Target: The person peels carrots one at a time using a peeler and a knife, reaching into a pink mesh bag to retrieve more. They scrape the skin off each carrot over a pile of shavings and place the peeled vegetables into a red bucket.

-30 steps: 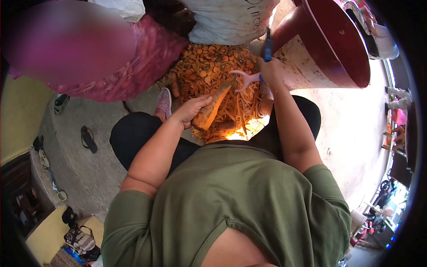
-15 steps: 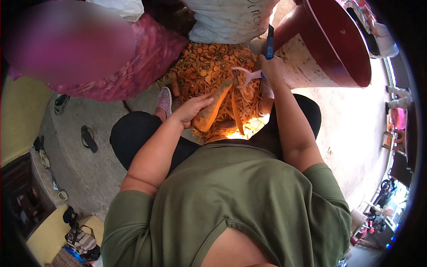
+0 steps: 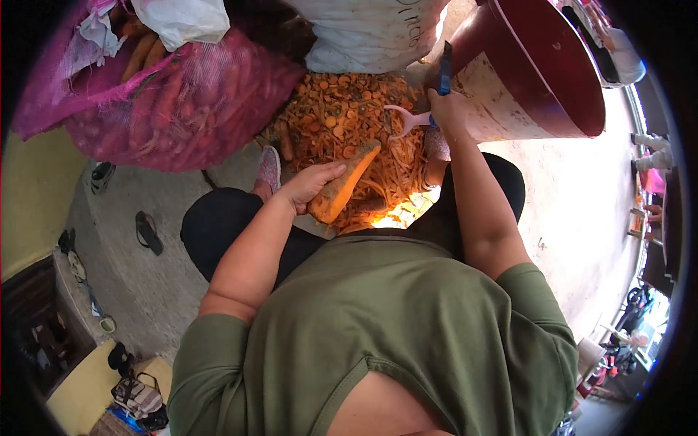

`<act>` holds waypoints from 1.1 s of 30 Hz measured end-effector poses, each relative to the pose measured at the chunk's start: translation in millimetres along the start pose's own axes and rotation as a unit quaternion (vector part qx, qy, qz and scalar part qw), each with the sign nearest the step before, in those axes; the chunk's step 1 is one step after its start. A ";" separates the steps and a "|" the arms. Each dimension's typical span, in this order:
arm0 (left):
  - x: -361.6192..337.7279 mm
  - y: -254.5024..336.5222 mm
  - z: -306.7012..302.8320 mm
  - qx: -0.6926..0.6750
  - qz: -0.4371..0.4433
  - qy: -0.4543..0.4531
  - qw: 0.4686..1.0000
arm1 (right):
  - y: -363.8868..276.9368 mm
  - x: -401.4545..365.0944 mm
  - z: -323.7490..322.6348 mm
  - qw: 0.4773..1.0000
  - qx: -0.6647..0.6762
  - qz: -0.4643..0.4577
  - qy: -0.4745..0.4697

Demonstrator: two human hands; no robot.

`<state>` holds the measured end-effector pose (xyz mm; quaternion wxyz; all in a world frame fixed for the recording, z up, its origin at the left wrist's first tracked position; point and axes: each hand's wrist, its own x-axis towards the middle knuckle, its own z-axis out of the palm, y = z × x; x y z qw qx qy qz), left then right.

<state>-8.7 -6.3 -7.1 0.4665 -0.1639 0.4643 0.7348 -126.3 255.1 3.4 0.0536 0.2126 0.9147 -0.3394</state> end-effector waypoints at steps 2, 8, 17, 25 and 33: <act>0.9 -1.1 -2.0 -0.009 -0.002 0.001 1.000 | -12.2 -18.9 -1.4 0.999 -0.003 -0.015 -0.037; 1.0 1.0 -4.6 -0.004 0.013 -0.028 1.000 | 27.3 11.2 33.4 0.995 -0.070 -0.052 0.037; -1.1 6.4 5.5 0.013 -0.006 0.073 0.997 | -46.8 -87.3 28.0 0.969 0.012 -0.100 -0.224; 4.7 -8.6 1.2 -0.008 -0.016 -0.014 1.000 | 10.1 8.7 20.2 0.991 -0.097 -0.062 0.065; -0.6 6.3 5.5 0.014 -0.011 0.034 0.999 | -48.5 -84.8 27.6 0.967 -0.035 -0.097 -0.235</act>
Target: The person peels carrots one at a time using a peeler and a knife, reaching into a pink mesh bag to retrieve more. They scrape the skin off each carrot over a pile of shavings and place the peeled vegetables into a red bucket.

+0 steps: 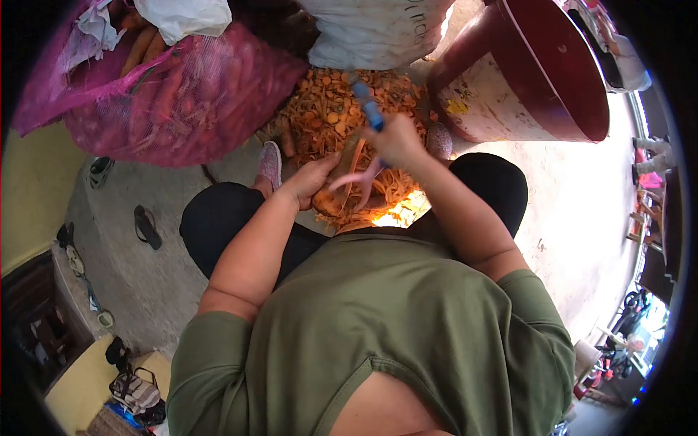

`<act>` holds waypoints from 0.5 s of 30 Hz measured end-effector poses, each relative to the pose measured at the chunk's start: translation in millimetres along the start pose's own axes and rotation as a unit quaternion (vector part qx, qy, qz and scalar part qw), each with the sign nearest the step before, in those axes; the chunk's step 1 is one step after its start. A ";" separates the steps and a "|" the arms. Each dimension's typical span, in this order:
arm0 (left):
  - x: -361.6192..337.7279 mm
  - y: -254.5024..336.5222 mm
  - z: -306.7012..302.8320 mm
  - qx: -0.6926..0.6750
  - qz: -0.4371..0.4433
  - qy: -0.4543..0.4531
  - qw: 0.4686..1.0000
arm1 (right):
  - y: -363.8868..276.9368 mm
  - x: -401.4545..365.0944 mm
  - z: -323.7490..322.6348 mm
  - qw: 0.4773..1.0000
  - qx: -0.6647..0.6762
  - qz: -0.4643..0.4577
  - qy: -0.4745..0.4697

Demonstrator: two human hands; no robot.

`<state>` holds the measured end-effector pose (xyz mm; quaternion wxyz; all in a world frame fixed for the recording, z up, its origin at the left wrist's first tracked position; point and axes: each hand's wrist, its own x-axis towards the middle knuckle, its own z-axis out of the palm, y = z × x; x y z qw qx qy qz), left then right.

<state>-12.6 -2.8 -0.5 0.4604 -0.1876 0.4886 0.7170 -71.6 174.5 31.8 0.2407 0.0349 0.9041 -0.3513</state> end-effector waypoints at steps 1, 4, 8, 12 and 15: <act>1.1 1.2 0.6 0.020 0.005 0.004 1.000 | -0.5 -2.1 10.6 0.998 -0.027 -0.057 0.023; 12.8 -16.3 -8.4 0.105 0.024 -0.021 0.994 | 17.9 25.1 -4.6 0.995 -0.026 0.028 0.091; -3.0 -8.1 4.9 0.047 0.031 -0.019 0.998 | 77.7 67.6 -44.3 0.960 -0.022 0.063 0.273; -1.3 -3.0 0.7 -0.034 0.009 -0.044 0.998 | 35.0 33.9 -26.1 0.988 0.050 0.033 0.145; 11.5 -12.8 -8.5 -0.051 0.038 -0.029 0.998 | -2.7 -8.8 4.5 0.999 0.015 -0.049 -0.007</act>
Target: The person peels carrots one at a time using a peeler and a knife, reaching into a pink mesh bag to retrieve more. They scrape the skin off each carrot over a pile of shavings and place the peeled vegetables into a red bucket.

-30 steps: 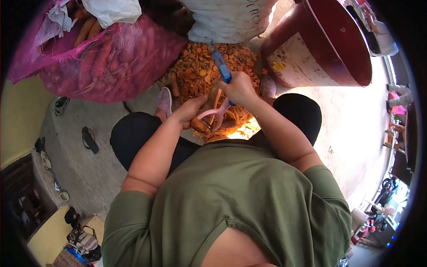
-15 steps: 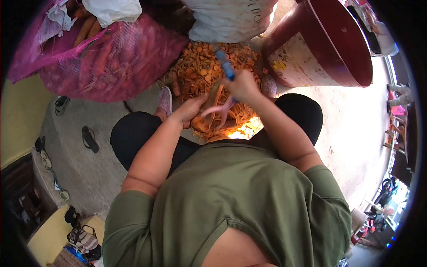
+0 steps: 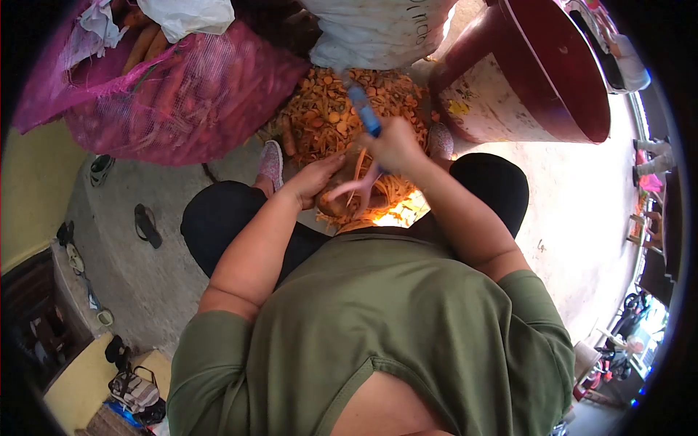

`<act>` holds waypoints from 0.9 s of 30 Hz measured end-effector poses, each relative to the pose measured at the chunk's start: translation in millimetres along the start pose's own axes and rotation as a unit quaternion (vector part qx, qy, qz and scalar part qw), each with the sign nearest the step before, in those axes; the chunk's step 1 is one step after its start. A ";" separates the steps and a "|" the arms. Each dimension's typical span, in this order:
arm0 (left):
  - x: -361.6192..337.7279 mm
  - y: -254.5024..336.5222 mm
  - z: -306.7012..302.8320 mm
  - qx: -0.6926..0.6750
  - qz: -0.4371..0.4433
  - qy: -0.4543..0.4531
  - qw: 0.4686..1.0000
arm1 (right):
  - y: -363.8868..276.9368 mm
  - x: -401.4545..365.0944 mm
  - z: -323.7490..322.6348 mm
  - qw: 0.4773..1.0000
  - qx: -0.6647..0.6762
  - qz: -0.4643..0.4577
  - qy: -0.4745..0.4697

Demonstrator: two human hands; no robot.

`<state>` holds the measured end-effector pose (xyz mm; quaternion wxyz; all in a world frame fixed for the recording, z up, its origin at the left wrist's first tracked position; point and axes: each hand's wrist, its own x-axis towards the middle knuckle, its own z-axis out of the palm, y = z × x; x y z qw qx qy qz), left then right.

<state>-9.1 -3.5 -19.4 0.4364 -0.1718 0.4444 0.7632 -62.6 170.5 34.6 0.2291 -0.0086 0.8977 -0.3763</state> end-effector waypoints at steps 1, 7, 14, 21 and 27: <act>-0.4 1.8 0.7 0.019 -0.012 0.000 1.000 | -11.9 -7.8 5.0 0.999 -0.033 0.009 -0.018; -4.4 3.1 5.1 0.014 0.016 -0.050 0.999 | 60.1 56.9 -16.1 0.980 -0.037 0.092 0.171; -8.5 6.8 5.9 -0.019 -0.024 0.003 1.000 | 19.5 24.1 -23.7 0.990 0.037 0.088 0.107; -1.1 -3.9 5.0 0.095 -0.012 -0.052 0.994 | 58.3 58.5 -14.6 0.981 -0.039 0.117 0.147; -9.1 4.7 7.9 0.002 -0.025 -0.032 0.999 | 79.9 67.1 -43.5 0.968 -0.022 0.088 0.233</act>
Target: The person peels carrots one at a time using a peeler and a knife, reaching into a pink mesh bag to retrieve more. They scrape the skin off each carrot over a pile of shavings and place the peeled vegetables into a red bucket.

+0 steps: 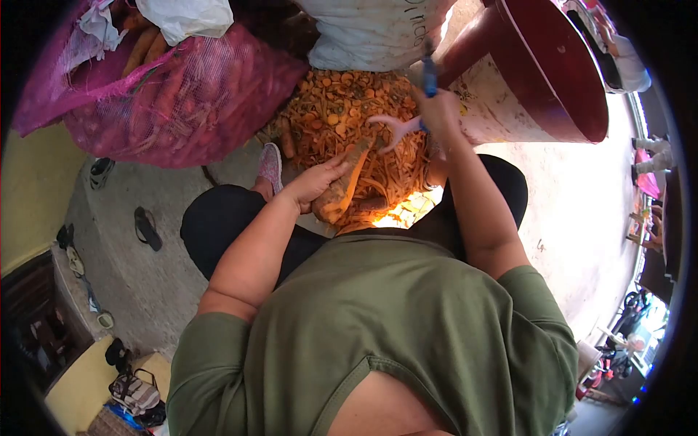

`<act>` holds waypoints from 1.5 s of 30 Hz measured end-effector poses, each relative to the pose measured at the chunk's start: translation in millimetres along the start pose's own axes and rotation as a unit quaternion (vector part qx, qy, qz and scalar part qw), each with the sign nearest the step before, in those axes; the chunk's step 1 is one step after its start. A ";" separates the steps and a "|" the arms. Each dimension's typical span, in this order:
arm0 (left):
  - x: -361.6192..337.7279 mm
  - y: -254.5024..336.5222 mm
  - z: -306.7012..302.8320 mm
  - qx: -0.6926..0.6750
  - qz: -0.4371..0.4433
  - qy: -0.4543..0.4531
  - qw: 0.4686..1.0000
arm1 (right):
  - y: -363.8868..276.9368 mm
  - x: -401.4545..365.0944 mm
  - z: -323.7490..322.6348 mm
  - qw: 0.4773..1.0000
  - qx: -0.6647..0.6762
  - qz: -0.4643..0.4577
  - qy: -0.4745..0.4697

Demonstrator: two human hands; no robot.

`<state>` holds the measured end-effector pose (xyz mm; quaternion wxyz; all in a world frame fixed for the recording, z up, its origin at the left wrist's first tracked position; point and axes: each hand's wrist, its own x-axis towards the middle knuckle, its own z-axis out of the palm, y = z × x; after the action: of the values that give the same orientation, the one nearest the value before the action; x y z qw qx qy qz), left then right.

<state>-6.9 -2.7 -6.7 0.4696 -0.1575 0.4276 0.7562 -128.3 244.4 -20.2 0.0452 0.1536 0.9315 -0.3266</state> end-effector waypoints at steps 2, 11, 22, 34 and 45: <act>-0.3 5.0 -0.2 -0.011 -0.029 0.042 0.999 | -44.2 -48.7 -4.5 0.989 0.071 0.024 -0.127; 4.6 -5.7 -7.6 -0.012 0.001 -0.013 1.000 | 10.6 2.8 8.1 1.000 -0.014 0.006 0.010; -4.2 2.0 0.4 -0.043 -0.014 0.011 0.999 | 4.1 -1.4 -16.0 0.999 -0.003 0.053 0.001; -6.8 2.2 0.0 -0.010 0.004 -0.002 1.000 | 11.9 4.4 -2.5 1.000 0.019 0.019 -0.013; 7.1 -5.4 -7.1 0.072 0.034 0.056 0.995 | -35.0 -47.3 17.7 0.992 -0.009 -0.007 -0.126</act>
<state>-7.2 -3.2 -18.0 0.4289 -0.1504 0.5119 0.7290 -94.7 195.4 -4.6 0.1614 0.1048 0.9223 -0.3351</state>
